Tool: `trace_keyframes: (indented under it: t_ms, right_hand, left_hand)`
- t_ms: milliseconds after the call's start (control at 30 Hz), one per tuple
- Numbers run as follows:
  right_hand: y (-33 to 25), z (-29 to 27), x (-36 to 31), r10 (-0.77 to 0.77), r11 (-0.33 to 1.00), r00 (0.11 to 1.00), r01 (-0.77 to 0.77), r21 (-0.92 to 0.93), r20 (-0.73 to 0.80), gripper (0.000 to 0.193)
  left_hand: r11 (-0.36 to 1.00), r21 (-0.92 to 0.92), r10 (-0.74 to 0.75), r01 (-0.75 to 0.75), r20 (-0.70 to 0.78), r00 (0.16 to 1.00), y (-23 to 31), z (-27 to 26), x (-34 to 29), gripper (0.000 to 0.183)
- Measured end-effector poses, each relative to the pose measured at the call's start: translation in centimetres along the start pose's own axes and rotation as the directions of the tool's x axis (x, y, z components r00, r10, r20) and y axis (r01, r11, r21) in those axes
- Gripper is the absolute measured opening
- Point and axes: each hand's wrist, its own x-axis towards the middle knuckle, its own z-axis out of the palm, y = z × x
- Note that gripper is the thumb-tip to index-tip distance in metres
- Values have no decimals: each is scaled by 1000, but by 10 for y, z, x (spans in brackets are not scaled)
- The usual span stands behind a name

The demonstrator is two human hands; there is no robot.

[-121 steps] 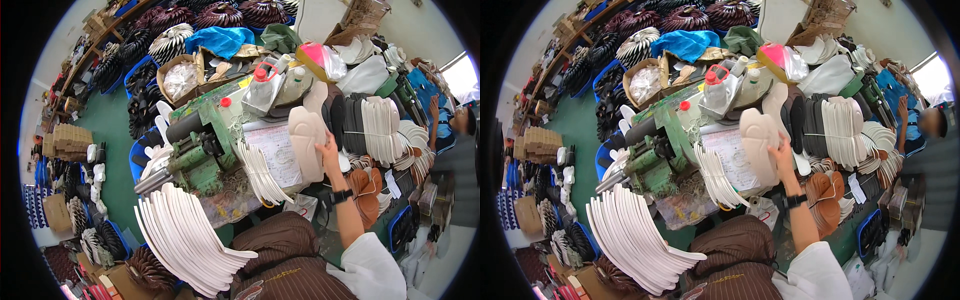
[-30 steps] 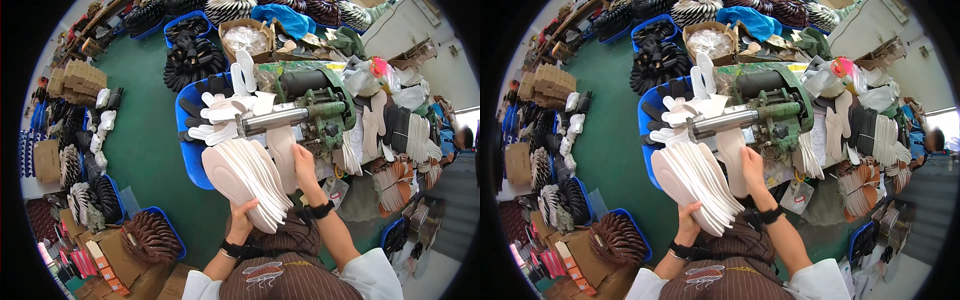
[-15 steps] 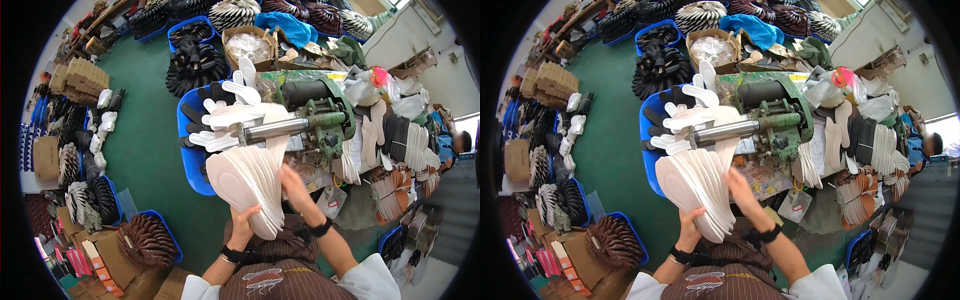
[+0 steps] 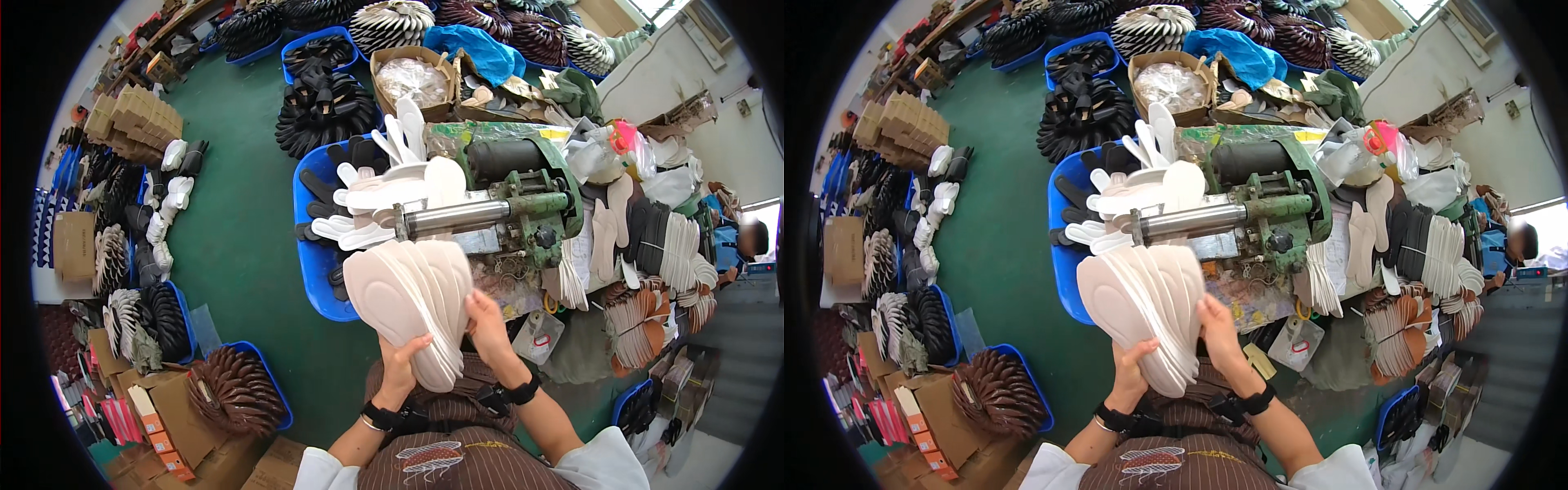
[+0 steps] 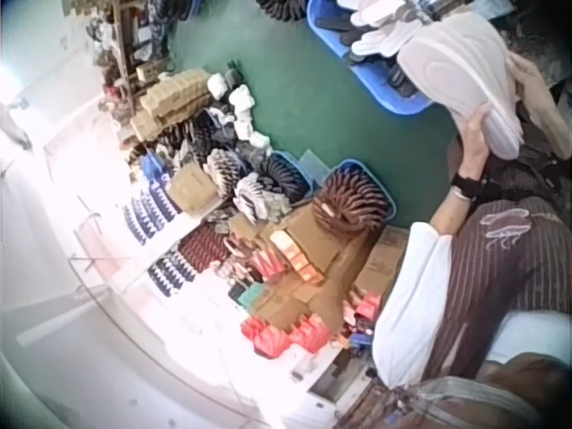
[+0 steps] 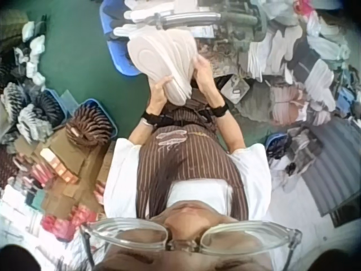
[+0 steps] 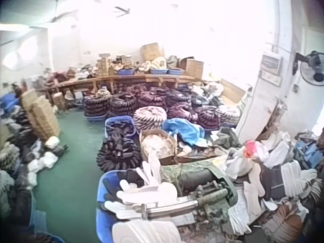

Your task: The person assembles slipper soles and straps in a factory. They pick up stacks of black and white soles, separate them, and attach straps using a roller machine, placing finished units into a blue bin.

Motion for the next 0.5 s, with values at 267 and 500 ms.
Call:
trace_keyframes:
  t_ms: [267, 500]
  right_hand:
    - [5, 0, 12, -65, 997, 987, 70, -32, 146, 27]
    - [-8, -26, 46, -168, 966, 985, 155, -207, -47, 21]
  left_hand:
    - [1000, 11, 7, -6, -27, 1000, 8, 10, -4, 74]
    - [994, 104, 47, -45, -19, 999, 4, 9, -4, 72]
